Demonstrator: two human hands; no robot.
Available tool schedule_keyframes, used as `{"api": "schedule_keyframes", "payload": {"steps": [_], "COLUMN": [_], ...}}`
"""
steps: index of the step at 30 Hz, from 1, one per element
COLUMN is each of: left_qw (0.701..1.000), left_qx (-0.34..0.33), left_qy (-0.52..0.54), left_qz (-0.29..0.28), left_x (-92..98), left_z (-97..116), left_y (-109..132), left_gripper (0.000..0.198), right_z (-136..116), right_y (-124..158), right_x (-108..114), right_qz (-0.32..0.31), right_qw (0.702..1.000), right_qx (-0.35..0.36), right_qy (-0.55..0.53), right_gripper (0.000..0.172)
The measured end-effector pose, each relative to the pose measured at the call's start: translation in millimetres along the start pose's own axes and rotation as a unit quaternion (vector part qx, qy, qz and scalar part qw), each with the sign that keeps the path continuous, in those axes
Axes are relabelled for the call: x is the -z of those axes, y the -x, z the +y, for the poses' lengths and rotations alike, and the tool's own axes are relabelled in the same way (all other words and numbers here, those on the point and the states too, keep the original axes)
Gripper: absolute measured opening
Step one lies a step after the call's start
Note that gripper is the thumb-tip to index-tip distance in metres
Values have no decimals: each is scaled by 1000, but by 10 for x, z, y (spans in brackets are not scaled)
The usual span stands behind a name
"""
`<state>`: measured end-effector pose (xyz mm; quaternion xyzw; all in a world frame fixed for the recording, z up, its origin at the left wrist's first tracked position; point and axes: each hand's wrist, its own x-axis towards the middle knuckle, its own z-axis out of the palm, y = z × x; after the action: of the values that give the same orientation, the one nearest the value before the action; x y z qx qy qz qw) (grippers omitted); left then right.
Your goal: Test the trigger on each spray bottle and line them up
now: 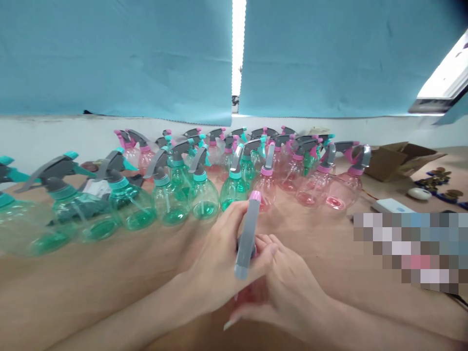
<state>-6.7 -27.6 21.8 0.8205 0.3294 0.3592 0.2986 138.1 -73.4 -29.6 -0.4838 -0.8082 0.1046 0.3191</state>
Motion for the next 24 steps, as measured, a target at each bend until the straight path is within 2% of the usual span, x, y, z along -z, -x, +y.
{"api": "schedule_keyframes", "payload": {"steps": [7, 11, 19, 24], "left_qw": [1000, 999, 999, 999], "left_qx": [22, 17, 11, -8], "left_qy": [3, 6, 26, 30], "left_qz": [21, 34, 41, 31], "left_x": [20, 60, 101, 136], "left_z": [-6, 35, 4, -10], "left_y": [76, 92, 43, 13], "left_gripper": [22, 21, 24, 31], "right_z": [76, 203, 767, 923], "right_y": [-13, -8, 33, 65], "right_x": [-55, -13, 66, 43], "right_qz": [19, -12, -73, -120], "right_qw": [999, 996, 996, 992], "right_qx": [32, 50, 40, 12], "right_qy": [-35, -66, 28, 48], "right_gripper": [77, 84, 64, 66]}}
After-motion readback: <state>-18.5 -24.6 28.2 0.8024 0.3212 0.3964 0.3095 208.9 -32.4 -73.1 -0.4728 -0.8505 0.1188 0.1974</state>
